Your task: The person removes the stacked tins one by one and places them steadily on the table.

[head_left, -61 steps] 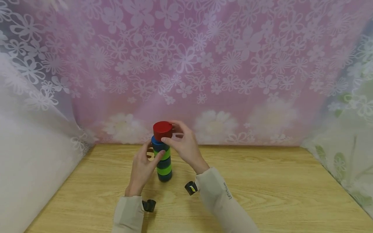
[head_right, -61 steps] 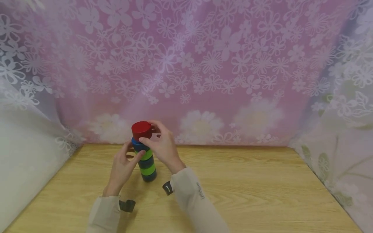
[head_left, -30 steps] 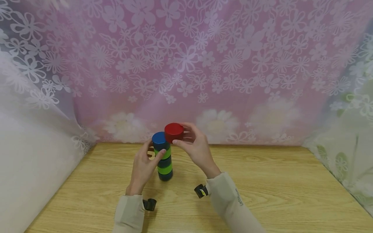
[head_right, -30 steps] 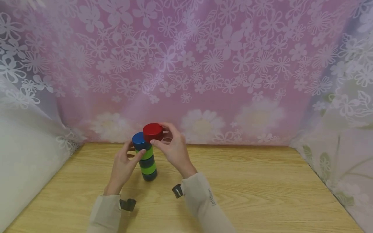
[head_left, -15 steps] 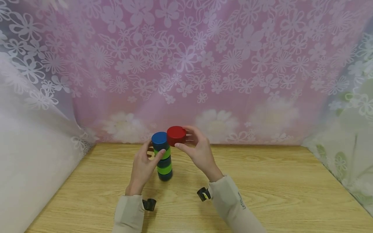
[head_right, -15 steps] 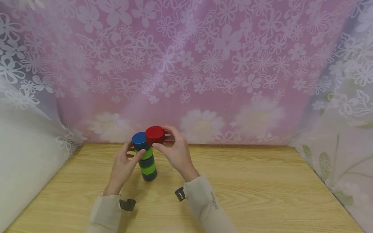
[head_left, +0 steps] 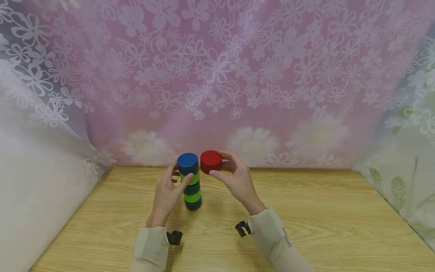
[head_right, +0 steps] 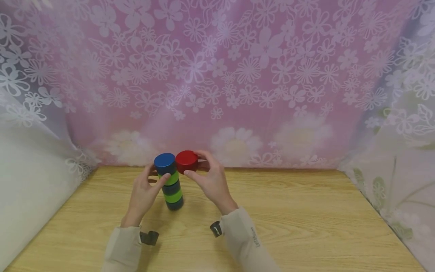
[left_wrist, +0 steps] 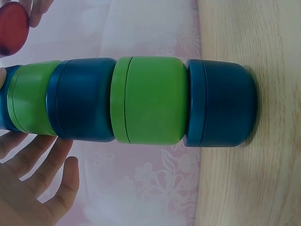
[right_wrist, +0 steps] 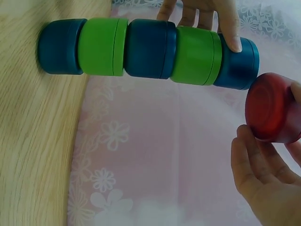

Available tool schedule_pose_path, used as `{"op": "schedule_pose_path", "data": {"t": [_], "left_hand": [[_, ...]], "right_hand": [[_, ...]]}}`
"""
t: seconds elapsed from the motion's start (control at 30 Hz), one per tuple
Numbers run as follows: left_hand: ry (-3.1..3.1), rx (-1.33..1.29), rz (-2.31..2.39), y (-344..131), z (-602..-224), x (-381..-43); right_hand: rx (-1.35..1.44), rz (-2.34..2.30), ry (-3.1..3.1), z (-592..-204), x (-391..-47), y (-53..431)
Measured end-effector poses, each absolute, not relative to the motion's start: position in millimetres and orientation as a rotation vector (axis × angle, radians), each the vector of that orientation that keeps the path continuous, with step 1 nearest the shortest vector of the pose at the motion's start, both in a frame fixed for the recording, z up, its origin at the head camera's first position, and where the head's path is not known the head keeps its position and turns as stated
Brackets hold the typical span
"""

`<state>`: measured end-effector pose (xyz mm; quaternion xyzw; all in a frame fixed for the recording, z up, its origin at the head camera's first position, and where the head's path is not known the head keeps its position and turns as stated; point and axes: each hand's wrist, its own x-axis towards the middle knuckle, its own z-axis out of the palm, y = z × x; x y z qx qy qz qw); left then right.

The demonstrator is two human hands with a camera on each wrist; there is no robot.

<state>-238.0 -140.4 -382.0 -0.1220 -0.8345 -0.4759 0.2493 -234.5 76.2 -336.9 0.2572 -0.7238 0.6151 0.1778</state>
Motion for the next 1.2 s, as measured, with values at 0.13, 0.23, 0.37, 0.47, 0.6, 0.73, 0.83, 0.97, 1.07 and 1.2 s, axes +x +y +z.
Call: {"op": "schedule_pose_path", "data": {"t": [0.13, 0.23, 0.37, 0.47, 0.6, 0.73, 0.83, 0.97, 1.07, 1.2], "left_hand": [[-2.27, -0.336, -1.292, -140.7, -381.8, -237.9], [-2.267, -0.337, -1.289, -140.7, -381.7, -237.6], [-2.267, -0.337, -1.284, -140.8, -381.5, -237.4], [-2.269, -0.337, -1.283, -141.2, -381.6, -237.2], [-2.271, -0.335, -1.275, -141.3, -381.7, -236.9], [-2.264, -0.342, -1.27, -141.0, -382.1, -237.0], [-2.263, -0.345, -1.268, -141.1, -382.1, -237.2], [-2.267, -0.346, -1.266, -141.2, -381.8, -237.0], [-2.263, -0.349, -1.268, -140.9, -381.2, -236.9], [-2.262, -0.349, -1.269, -140.4, -380.9, -236.8]], "right_hand": [[0.73, 1.737, -2.048, -339.5, -234.3, 78.9], [0.733, 1.739, -2.046, -341.2, -233.8, 81.1], [0.72, 1.746, -2.055, -344.0, -232.9, 84.2], [0.708, 1.737, -2.075, -346.7, -232.2, 87.0], [0.706, 1.721, -2.096, -349.7, -231.7, 91.5], [0.704, 1.714, -2.11, -353.0, -232.1, 96.7], [0.703, 1.701, -2.119, -355.6, -231.7, 100.2], [0.69, 1.689, -2.133, -358.8, -230.9, 103.8], [0.673, 1.686, -2.145, -360.4, -230.5, 106.1], [0.657, 1.682, -2.167, -362.7, -230.4, 108.7]]}}
